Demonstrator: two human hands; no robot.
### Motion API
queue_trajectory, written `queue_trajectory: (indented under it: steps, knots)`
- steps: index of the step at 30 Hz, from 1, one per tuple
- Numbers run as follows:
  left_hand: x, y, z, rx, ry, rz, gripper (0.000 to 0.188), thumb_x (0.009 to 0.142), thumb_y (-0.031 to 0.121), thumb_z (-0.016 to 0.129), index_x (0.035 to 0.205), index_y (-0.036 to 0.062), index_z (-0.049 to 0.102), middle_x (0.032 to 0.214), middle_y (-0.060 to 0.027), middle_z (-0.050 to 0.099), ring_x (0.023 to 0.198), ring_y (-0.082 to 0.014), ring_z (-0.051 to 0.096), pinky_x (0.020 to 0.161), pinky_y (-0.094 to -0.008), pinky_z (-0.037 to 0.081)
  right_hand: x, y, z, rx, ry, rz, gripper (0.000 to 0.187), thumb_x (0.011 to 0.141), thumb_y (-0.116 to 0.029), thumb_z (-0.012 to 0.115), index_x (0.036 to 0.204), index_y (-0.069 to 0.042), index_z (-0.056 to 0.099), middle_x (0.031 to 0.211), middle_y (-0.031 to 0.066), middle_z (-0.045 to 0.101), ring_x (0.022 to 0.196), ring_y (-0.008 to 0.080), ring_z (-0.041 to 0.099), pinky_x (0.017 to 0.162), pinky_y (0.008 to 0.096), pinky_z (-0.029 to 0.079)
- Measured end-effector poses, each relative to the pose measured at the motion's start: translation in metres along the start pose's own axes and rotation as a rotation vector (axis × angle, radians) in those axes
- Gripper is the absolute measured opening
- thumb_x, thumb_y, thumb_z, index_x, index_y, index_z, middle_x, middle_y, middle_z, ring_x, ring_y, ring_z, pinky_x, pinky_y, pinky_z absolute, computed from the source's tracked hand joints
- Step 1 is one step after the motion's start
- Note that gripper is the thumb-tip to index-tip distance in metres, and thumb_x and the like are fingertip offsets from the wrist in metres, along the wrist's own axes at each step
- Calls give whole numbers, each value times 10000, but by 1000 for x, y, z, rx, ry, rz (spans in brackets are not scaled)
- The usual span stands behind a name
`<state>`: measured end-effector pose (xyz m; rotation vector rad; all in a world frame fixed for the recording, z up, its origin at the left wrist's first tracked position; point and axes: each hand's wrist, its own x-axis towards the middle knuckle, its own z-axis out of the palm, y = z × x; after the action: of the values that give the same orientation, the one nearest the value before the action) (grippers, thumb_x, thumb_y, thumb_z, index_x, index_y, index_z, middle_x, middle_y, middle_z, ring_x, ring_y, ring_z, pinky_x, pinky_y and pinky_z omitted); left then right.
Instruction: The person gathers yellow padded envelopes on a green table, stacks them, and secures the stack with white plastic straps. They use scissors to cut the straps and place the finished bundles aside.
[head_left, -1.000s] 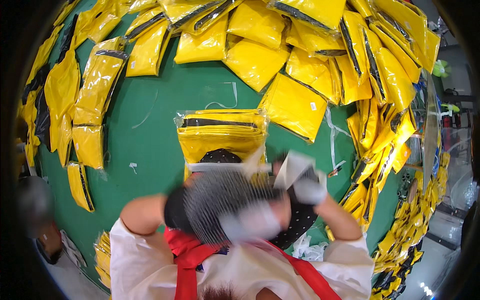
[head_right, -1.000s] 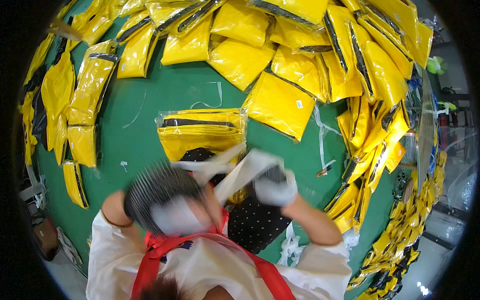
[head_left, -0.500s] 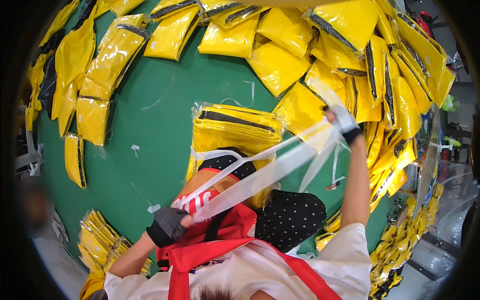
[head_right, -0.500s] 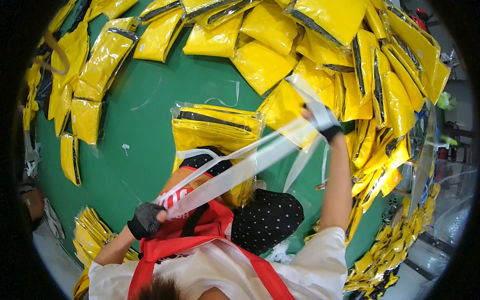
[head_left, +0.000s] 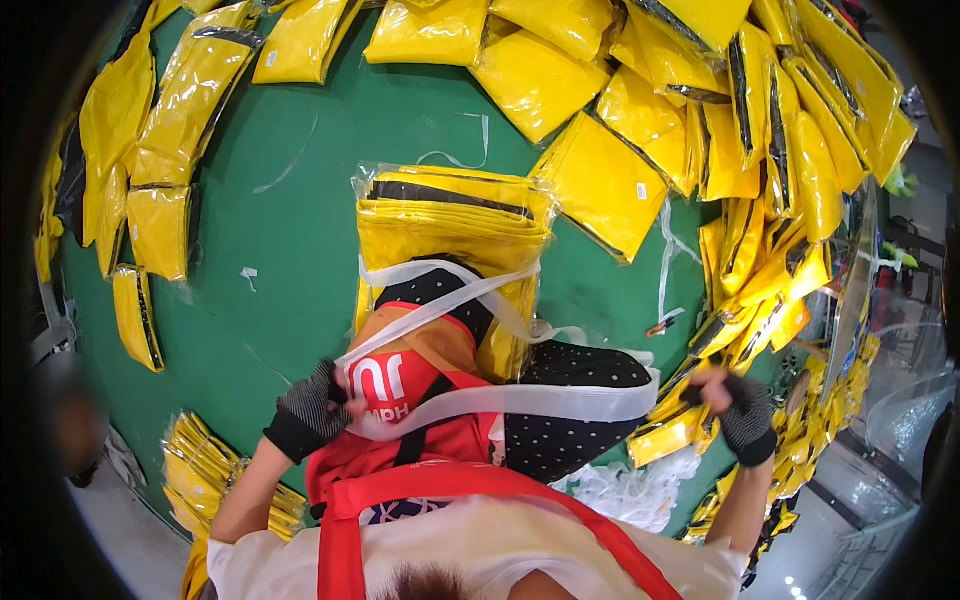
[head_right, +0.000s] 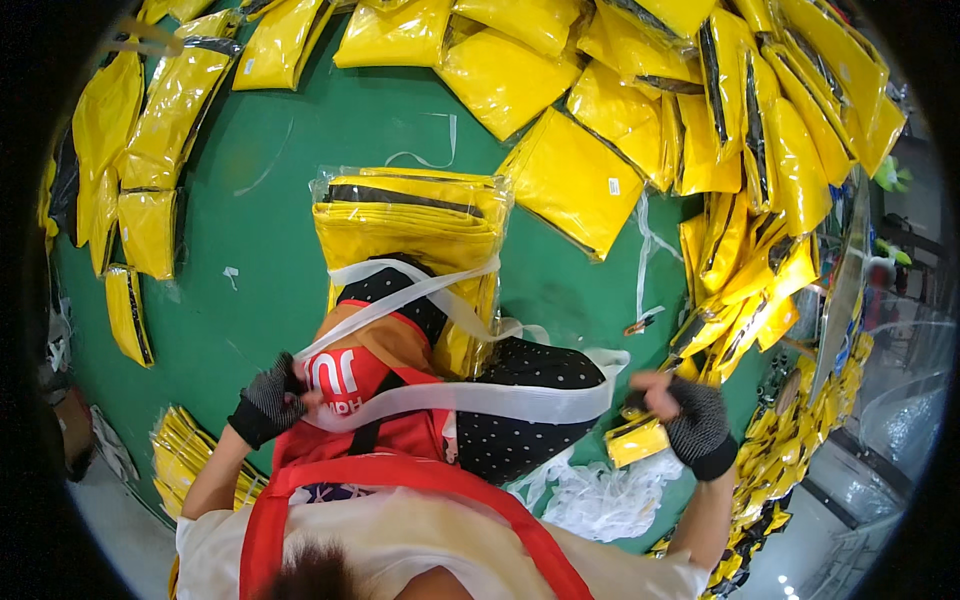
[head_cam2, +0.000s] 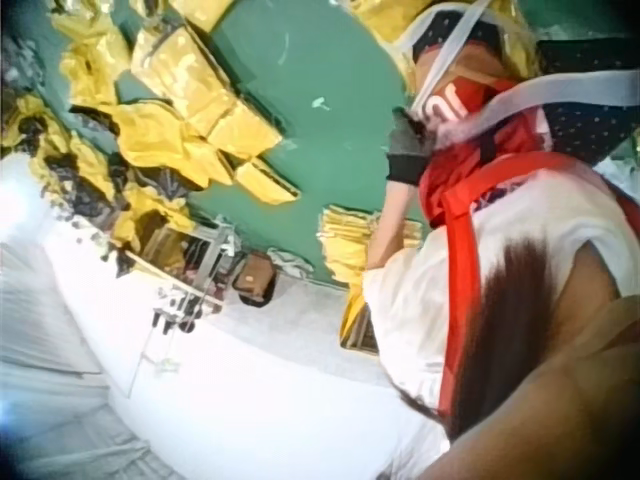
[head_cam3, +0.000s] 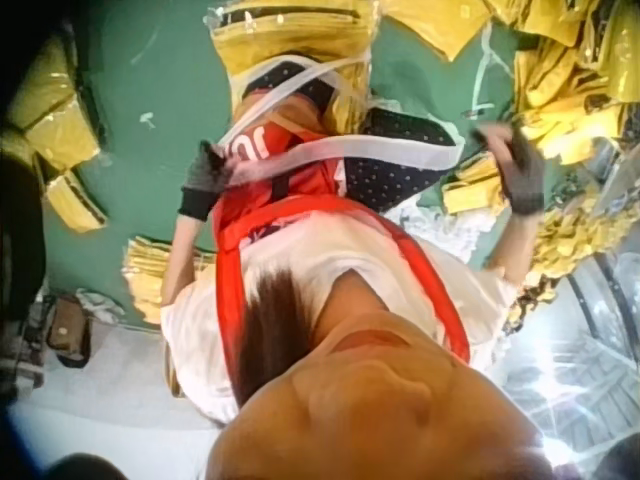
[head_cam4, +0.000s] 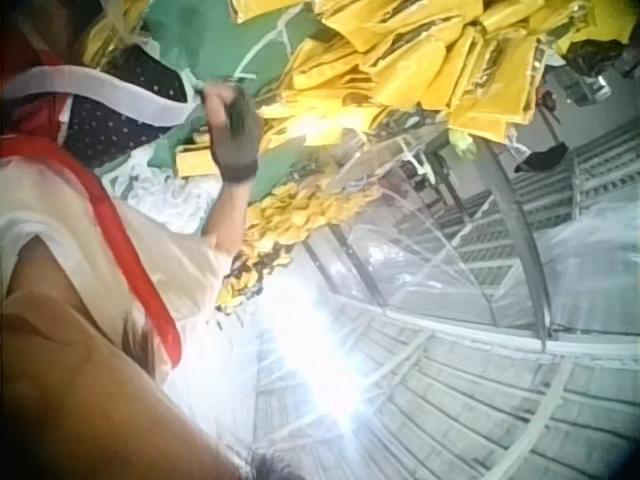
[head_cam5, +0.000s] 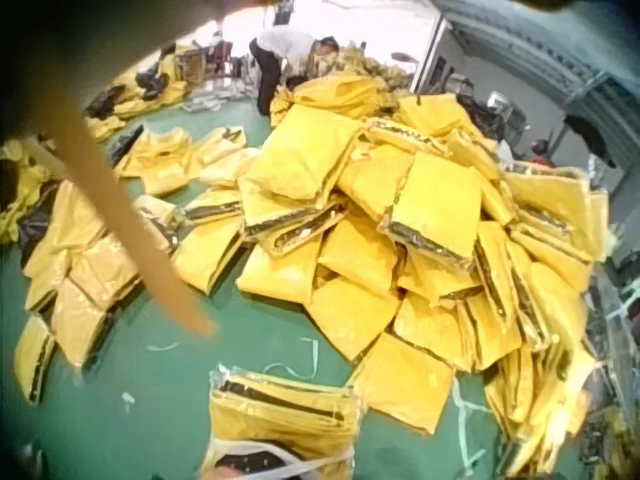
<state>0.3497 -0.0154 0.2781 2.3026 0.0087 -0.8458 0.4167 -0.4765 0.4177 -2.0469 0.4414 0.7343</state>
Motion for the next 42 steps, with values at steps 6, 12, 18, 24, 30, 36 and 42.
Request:
queue_trajectory:
  steps: [6,12,18,24,30,36,42]
  knots:
    - [32,11,13,238,247,68,305,756,331,639,807,41,560,639,-135,559,569,-310,551,538,-388,434,162,12,130,-777,-243,-497,695,634,-578,650,1034,-15,574,1011,212,572,943,342,551,837,387,427]
    - [25,22,0,463,390,208,151,656,193,620,687,54,571,933,-158,545,892,-345,503,680,-429,421,200,28,133,-54,-753,-114,482,778,-413,606,1041,-12,563,845,94,581,781,213,571,764,339,468]
    - [22,15,18,302,168,255,209,621,255,620,620,47,600,722,-128,572,719,-307,541,658,-421,419,240,-109,10,875,-390,-491,471,899,-310,440,1236,16,393,1192,217,496,1036,320,536,884,411,443]
    - [25,15,12,405,223,181,425,680,440,635,728,20,595,704,-144,562,714,-312,540,674,-412,425,274,-129,-2,377,501,-663,361,870,-310,515,1094,-30,464,818,115,610,659,201,607,551,279,474]
    - [58,48,-6,55,342,268,628,670,407,693,1075,-33,502,853,-156,575,792,-325,563,736,-416,447,271,-57,127,-831,-99,-244,816,753,-733,272,824,-6,635,835,252,606,829,391,577,760,427,438]
    - [82,60,33,22,487,281,216,736,154,590,905,18,584,795,-167,586,732,-344,573,671,-409,461,278,-29,169,-360,143,-442,454,789,-408,557,955,11,605,870,214,620,831,348,594,749,386,462]
    - [51,70,64,-473,456,93,163,862,154,483,809,25,567,670,-152,560,616,-315,570,534,-395,447,255,-95,189,909,-445,-305,208,877,-262,537,834,-61,506,593,36,510,442,143,442,460,291,396]
